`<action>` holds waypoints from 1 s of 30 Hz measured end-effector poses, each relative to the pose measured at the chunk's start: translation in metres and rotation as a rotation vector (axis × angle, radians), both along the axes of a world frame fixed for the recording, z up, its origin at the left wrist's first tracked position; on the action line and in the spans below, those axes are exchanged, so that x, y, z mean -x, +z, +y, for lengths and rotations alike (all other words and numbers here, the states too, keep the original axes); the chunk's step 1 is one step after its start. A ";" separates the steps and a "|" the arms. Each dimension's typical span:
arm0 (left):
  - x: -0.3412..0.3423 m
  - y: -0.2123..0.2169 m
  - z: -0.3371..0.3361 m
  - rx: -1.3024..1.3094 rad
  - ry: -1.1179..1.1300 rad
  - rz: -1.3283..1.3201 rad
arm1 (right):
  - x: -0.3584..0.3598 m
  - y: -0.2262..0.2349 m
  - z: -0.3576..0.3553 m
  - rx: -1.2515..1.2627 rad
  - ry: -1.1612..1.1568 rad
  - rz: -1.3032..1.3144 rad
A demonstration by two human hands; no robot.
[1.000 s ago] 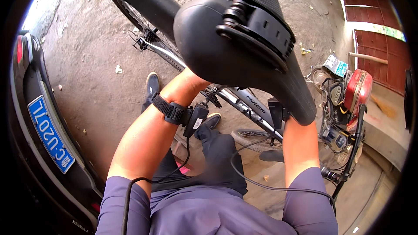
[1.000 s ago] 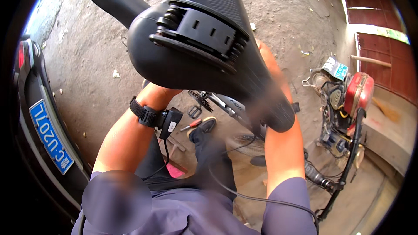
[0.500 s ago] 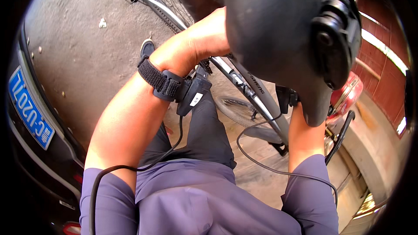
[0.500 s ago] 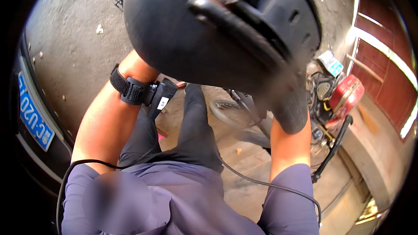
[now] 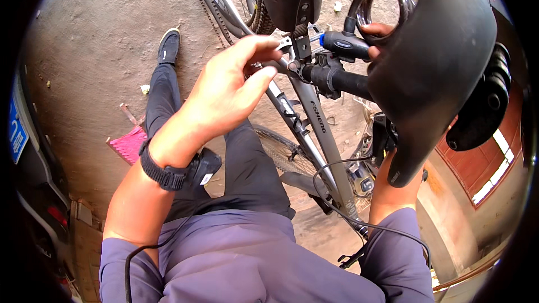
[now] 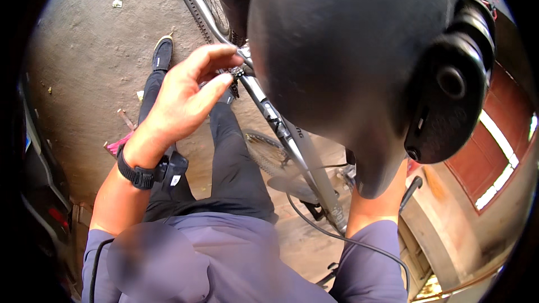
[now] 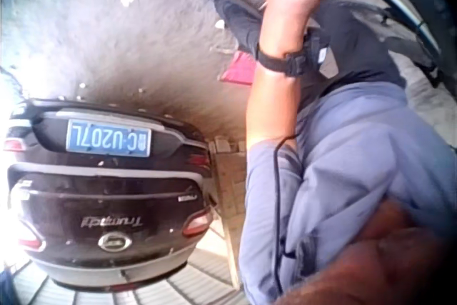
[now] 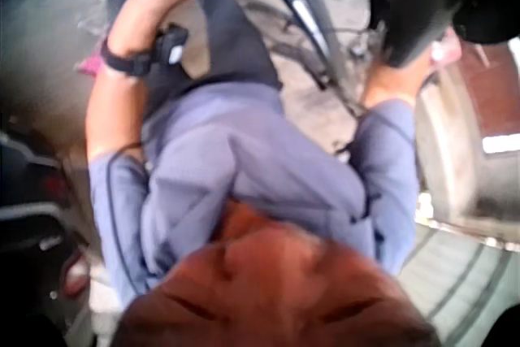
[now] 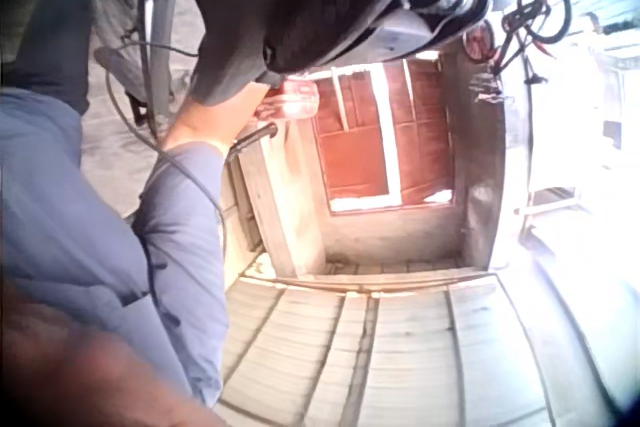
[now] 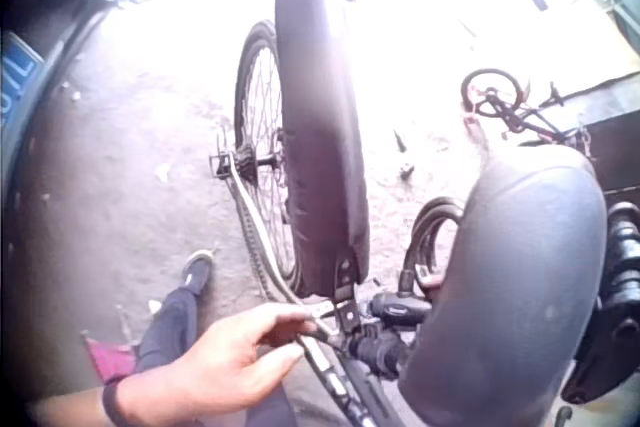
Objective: The person removes a coiled cable lock from the bicycle seat post, then uses a screwdriver to loosen the seat post clamp. They reposition the lock and tighten the clamp to secure it under the seat.
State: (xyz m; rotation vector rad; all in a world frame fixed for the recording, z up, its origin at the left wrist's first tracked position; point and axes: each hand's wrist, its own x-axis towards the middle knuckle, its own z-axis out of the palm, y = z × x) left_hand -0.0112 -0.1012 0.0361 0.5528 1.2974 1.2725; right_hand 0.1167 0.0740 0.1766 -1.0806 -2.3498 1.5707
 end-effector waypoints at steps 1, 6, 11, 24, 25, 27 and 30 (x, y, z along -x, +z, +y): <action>-0.005 -0.005 -0.009 0.026 0.005 -0.042 | -0.003 -0.001 0.003 0.005 0.006 -0.022; -0.027 -0.010 -0.021 0.067 0.005 -0.052 | -0.037 -0.032 0.045 0.093 0.045 -0.184; -0.030 -0.010 -0.015 0.013 0.007 -0.019 | -0.041 -0.039 0.071 0.185 0.218 -0.272; -0.055 -0.005 0.010 -0.149 0.078 0.188 | -0.022 -0.033 0.064 0.185 0.152 -0.423; -0.058 -0.004 0.012 -0.129 0.067 0.186 | -0.018 -0.032 0.055 0.187 0.083 -0.433; -0.061 -0.002 0.018 -0.089 0.051 0.186 | -0.001 -0.021 0.047 0.267 -0.018 -0.484; -0.073 -0.003 0.019 -0.101 0.129 0.205 | -0.004 -0.026 0.061 0.277 0.153 -0.475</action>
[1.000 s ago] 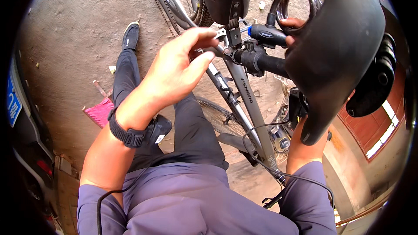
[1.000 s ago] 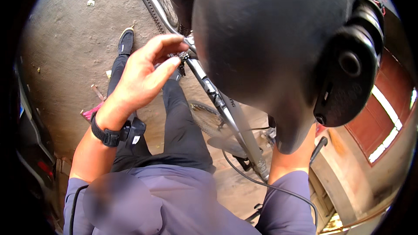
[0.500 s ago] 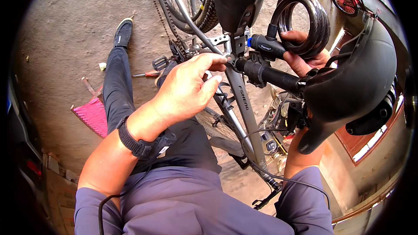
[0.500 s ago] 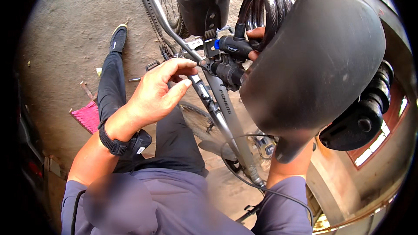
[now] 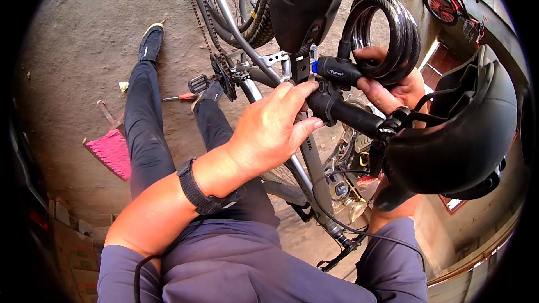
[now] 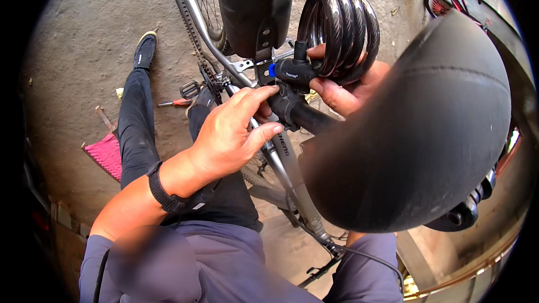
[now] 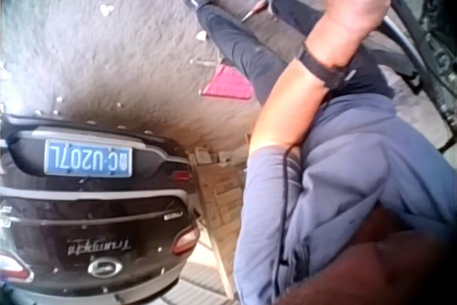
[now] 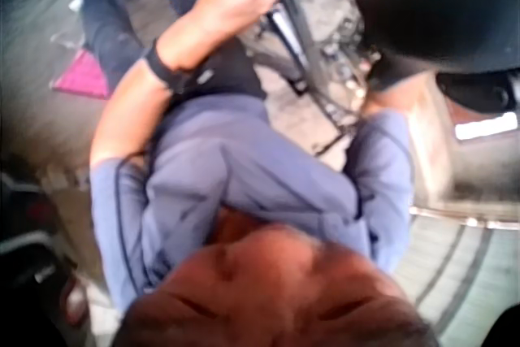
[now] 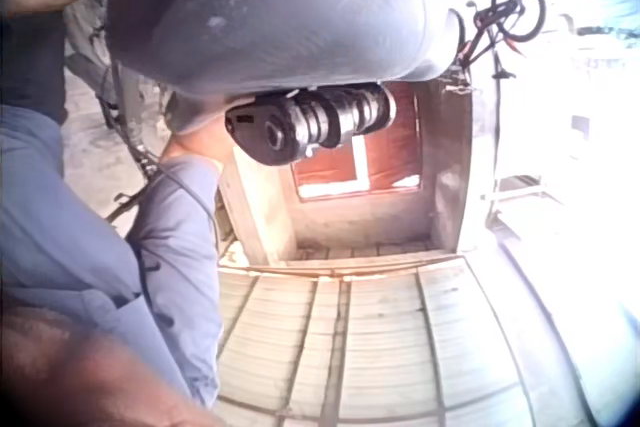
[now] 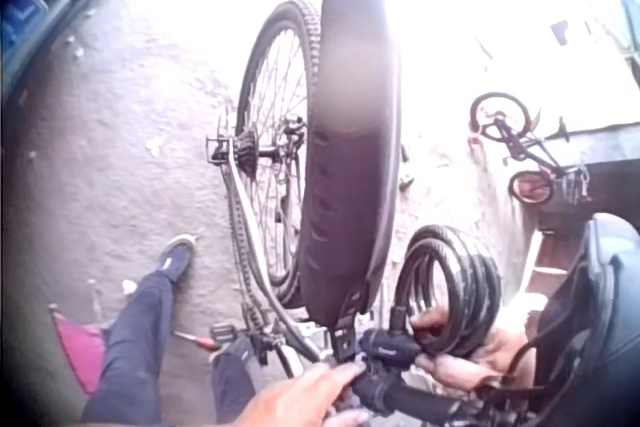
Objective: The person removes a coiled cable lock from the bicycle seat post, then uses a screwdriver to loosen the seat post clamp. They reposition the lock and tighten the clamp to secure it under the seat.
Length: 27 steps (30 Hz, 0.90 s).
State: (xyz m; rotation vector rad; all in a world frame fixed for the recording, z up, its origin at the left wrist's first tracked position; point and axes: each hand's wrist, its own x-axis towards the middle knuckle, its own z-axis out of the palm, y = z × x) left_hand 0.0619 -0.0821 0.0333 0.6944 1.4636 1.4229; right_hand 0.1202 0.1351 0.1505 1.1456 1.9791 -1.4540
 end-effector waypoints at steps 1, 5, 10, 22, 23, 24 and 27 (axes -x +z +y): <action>-0.002 0.000 0.000 0.003 0.020 -0.007 | -0.003 -0.002 0.005 0.000 0.086 0.026; -0.009 0.003 0.005 0.045 0.070 -0.007 | -0.004 -0.001 0.013 -0.042 0.224 -0.010; -0.009 0.001 0.007 0.062 0.066 -0.056 | 0.002 -0.003 0.013 -0.074 0.270 0.012; -0.011 -0.004 0.009 0.015 0.085 -0.072 | 0.006 -0.007 0.017 0.014 0.266 -0.020; -0.011 -0.005 0.009 0.014 0.086 -0.074 | 0.007 -0.009 0.017 -0.008 0.262 -0.042; -0.011 -0.006 0.009 0.013 0.089 -0.073 | 0.007 -0.010 0.018 -0.031 0.258 -0.064; -0.011 -0.007 0.009 0.005 0.088 -0.072 | 0.012 -0.003 0.009 0.041 0.138 -0.101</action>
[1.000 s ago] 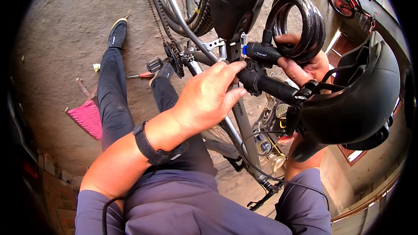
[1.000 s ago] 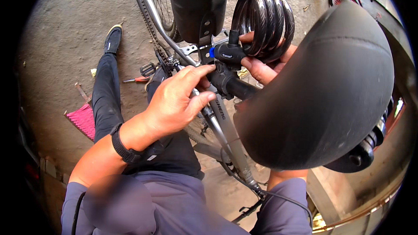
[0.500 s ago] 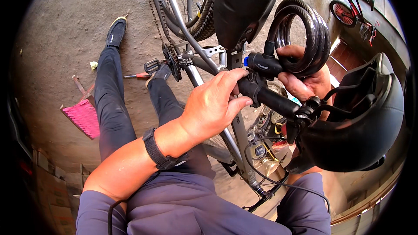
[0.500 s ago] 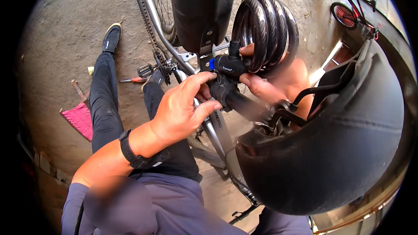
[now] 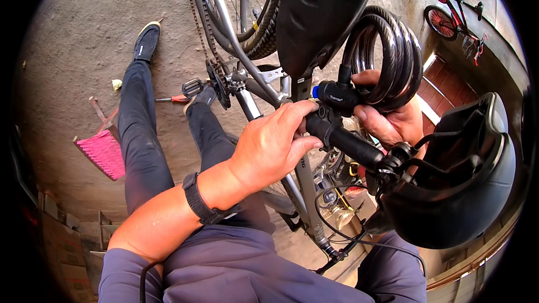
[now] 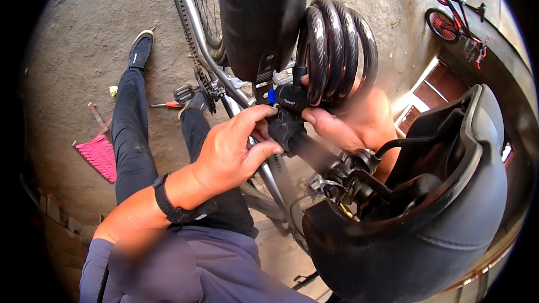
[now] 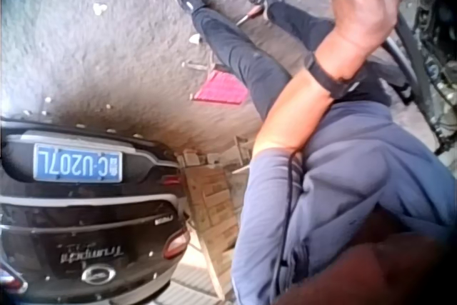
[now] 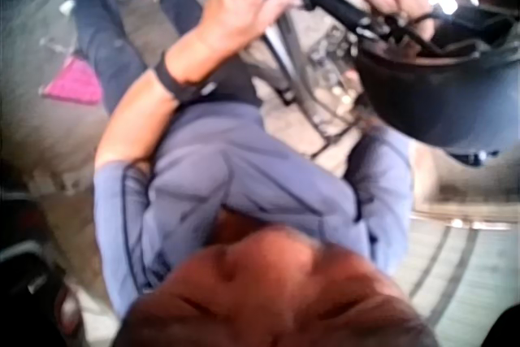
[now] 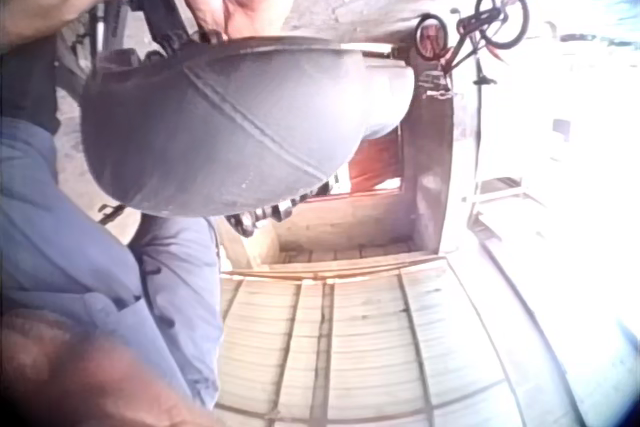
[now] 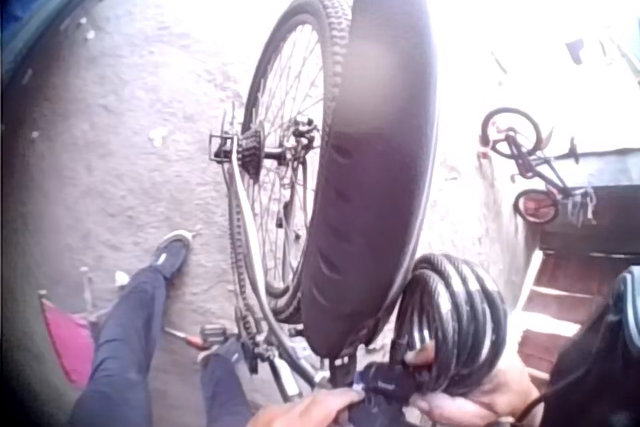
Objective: The person removes a coiled cable lock from the bicycle seat post, then uses a screwdriver to loosen the seat post clamp. They reposition the lock and tighten the clamp to secure it under the seat.
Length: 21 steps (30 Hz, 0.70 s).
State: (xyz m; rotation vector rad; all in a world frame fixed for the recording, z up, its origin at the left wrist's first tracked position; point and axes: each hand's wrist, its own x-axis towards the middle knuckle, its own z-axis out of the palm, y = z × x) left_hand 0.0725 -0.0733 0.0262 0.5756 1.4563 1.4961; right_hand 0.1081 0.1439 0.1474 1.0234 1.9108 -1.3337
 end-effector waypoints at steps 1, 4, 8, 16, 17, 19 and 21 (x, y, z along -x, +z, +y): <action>0.000 0.000 0.000 -0.001 -0.003 0.006 | 0.003 0.004 -0.005 0.045 -0.061 -0.009; -0.001 -0.002 0.000 -0.007 -0.003 0.008 | 0.005 0.007 -0.006 0.161 -0.170 -0.060; -0.001 -0.003 0.000 -0.008 -0.005 -0.017 | 0.008 0.008 -0.008 0.217 -0.221 -0.046; 0.000 -0.004 0.001 -0.023 0.013 -0.023 | -0.008 -0.001 -0.019 0.157 -0.404 0.124; 0.000 -0.005 0.001 -0.021 0.011 -0.024 | -0.014 -0.004 -0.012 0.136 -0.326 0.131; 0.001 -0.005 0.000 -0.020 0.002 -0.029 | -0.025 -0.012 -0.004 0.102 -0.230 0.158; 0.000 -0.005 0.000 -0.024 -0.003 -0.035 | -0.030 -0.018 -0.002 0.079 -0.208 0.195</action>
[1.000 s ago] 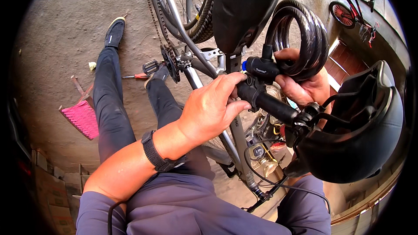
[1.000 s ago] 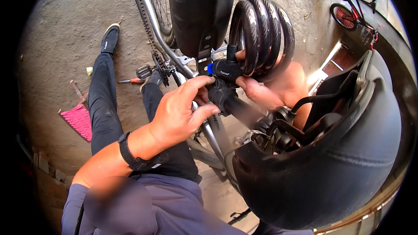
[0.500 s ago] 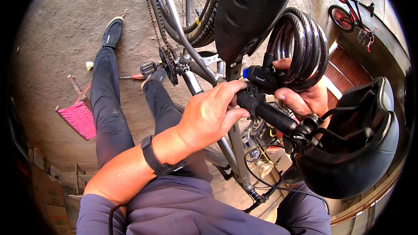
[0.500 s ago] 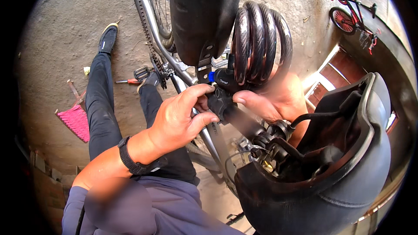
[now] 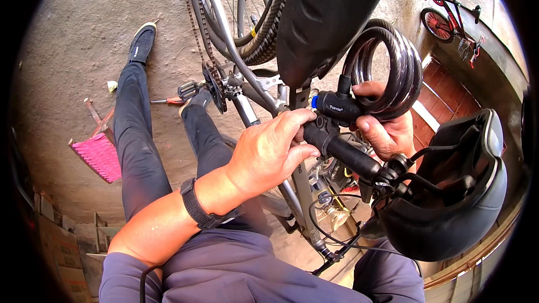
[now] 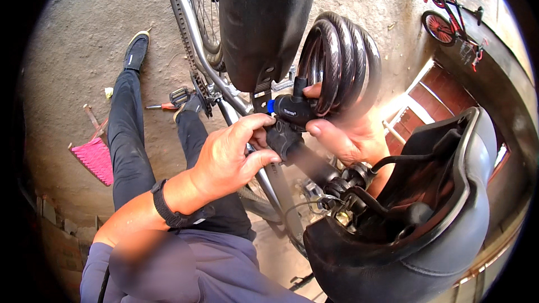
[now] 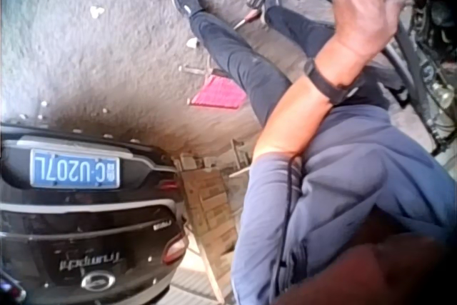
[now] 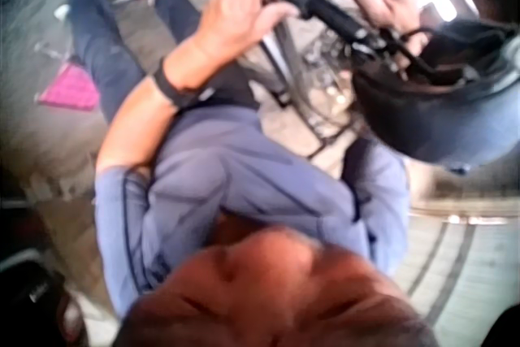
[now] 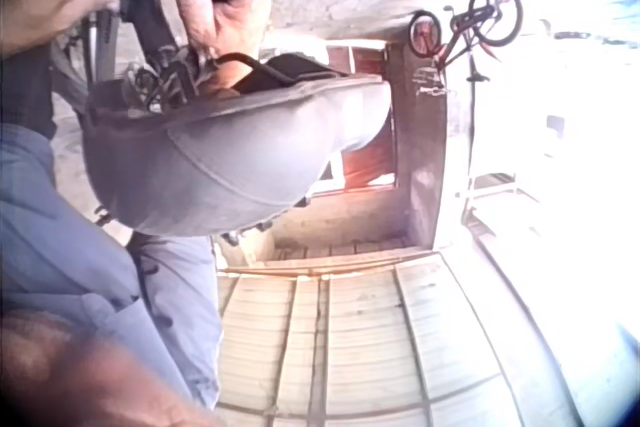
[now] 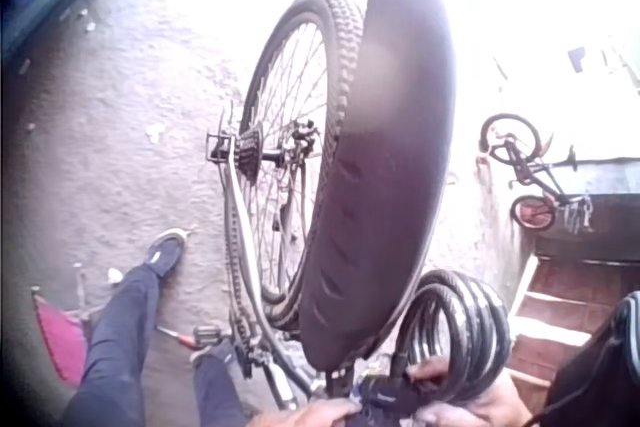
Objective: The person removes a coiled cable lock from the bicycle seat post, then uses a screwdriver to loosen the seat post clamp. They reposition the lock and tighten the clamp to secure it under the seat.
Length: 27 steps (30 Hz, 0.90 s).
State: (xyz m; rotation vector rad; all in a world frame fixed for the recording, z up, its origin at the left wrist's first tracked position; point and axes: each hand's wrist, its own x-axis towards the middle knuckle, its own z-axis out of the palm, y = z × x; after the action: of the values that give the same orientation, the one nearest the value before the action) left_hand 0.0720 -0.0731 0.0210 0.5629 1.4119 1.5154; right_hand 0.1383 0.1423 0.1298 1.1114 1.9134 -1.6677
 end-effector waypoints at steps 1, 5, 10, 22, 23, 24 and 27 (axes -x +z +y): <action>0.000 -0.001 0.000 -0.004 0.000 -0.005 | -0.001 -0.002 -0.001 -0.013 0.001 0.015; 0.002 -0.001 0.000 -0.003 -0.004 -0.008 | -0.004 -0.003 0.003 -0.025 0.052 0.062; 0.002 0.000 0.001 0.004 0.001 -0.041 | -0.005 -0.003 0.010 -0.124 0.219 0.092; 0.001 -0.002 0.000 0.024 -0.004 -0.066 | -0.015 -0.004 -0.001 0.013 -0.133 -0.004; 0.000 -0.002 0.000 0.035 -0.005 -0.078 | -0.015 -0.005 -0.004 0.014 -0.196 0.000; 0.000 -0.003 -0.001 0.055 -0.030 -0.081 | -0.014 -0.008 -0.009 0.015 -0.259 0.003; 0.001 -0.006 -0.004 0.076 -0.083 -0.080 | -0.016 -0.018 -0.022 -0.020 -0.406 0.072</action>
State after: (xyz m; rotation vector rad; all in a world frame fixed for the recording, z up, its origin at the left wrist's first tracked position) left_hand 0.0713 -0.0772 0.0153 0.5030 1.3621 1.3981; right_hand 0.1546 0.1200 0.1120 1.5490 1.8374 -1.9190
